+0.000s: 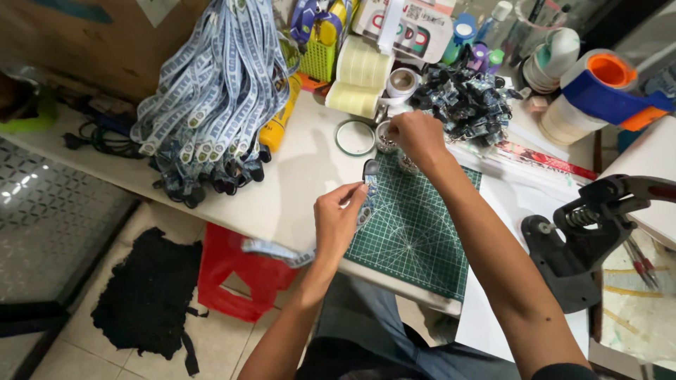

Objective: The person assembles keychains by inserting small metal pieces into a manual press and crimping them onto patterned fabric strips. They repeatedly pick up components, align them in the press, operate the lever, and place the finished keychains into a growing pile on the table.

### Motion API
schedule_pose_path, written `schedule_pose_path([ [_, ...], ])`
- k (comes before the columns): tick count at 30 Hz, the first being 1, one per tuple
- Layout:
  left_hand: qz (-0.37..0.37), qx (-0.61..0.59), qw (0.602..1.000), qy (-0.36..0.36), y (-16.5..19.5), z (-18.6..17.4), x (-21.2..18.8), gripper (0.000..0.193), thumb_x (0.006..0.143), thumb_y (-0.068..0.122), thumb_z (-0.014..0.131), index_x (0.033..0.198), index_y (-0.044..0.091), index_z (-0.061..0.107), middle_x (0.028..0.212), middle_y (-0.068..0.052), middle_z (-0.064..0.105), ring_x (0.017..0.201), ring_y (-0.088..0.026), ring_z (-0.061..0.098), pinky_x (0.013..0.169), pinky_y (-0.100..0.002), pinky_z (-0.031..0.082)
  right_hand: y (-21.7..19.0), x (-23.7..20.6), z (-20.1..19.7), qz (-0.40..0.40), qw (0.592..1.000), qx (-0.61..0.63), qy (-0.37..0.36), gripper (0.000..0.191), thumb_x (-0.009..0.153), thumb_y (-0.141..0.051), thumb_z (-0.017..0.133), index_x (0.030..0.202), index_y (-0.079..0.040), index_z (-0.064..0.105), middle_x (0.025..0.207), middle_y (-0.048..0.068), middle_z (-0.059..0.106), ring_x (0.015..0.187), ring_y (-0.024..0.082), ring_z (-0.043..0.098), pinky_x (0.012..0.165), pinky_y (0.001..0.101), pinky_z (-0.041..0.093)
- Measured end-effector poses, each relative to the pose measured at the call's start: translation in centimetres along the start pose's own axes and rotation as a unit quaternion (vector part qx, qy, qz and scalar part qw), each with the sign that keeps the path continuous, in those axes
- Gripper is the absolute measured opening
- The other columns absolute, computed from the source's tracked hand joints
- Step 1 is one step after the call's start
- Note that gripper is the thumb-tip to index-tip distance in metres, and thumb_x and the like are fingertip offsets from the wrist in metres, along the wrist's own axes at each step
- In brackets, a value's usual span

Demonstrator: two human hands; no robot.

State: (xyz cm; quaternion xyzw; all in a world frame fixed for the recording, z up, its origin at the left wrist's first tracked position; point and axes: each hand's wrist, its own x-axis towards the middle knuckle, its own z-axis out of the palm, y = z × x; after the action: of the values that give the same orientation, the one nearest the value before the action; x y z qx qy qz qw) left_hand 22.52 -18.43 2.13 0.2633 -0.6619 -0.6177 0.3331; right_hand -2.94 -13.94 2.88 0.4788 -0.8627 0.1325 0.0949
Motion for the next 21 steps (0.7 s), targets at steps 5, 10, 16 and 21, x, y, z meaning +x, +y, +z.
schedule_pose_path([
  [5, -0.057, -0.022, 0.998, -0.002, 0.5, 0.4, -0.3, 0.029, 0.091, 0.019, 0.073, 0.109, -0.002, 0.078, 0.091, -0.008, 0.081, 0.078, -0.009, 0.069, 0.069, -0.025, 0.055, 0.4, -0.6, -0.2, 0.010, 0.999, 0.031, 0.011, 0.011, 0.082, -0.023, 0.079, 0.090, -0.016, 0.081, 0.083, 0.015, 0.073, 0.076, 0.037, 0.071, 0.067, 0.0487, 0.056],
  [10, -0.060, -0.024, 0.998, 0.007, 1.0, 0.8, -0.6, 0.029, 0.091, 0.019, 0.073, 0.110, -0.002, 0.078, 0.087, -0.008, 0.080, 0.073, -0.007, 0.064, 0.062, -0.024, 0.051, 0.2, -1.2, -1.1, 0.026, 0.997, 0.064, 0.021, 0.012, 0.084, -0.023, 0.079, 0.092, -0.015, 0.081, 0.085, 0.015, 0.075, 0.078, 0.037, 0.071, 0.070, 0.0481, 0.056],
  [16, -0.057, -0.023, 0.998, 0.020, 1.6, 0.8, -1.0, 0.027, 0.093, 0.018, 0.073, 0.110, -0.002, 0.078, 0.089, -0.008, 0.079, 0.071, -0.009, 0.062, 0.062, -0.025, 0.049, -1.7, -4.2, -4.2, 0.056, 0.957, 0.270, 0.086, 0.013, 0.089, -0.013, 0.075, 0.099, -0.007, 0.079, 0.090, 0.010, 0.078, 0.077, 0.022, 0.075, 0.071, 0.0334, 0.059],
  [21, -0.009, -0.015, 1.000, 0.016, 2.0, 1.0, -1.8, 0.026, 0.095, 0.018, 0.072, 0.109, -0.003, 0.077, 0.087, -0.009, 0.079, 0.076, -0.009, 0.066, 0.067, -0.025, 0.053, -3.7, -12.1, -6.4, 0.167, 0.809, 0.563, -0.014, 0.015, 0.092, -0.010, 0.071, 0.104, -0.001, 0.074, 0.088, 0.007, 0.077, 0.080, 0.013, 0.073, 0.073, 0.0261, 0.059],
])
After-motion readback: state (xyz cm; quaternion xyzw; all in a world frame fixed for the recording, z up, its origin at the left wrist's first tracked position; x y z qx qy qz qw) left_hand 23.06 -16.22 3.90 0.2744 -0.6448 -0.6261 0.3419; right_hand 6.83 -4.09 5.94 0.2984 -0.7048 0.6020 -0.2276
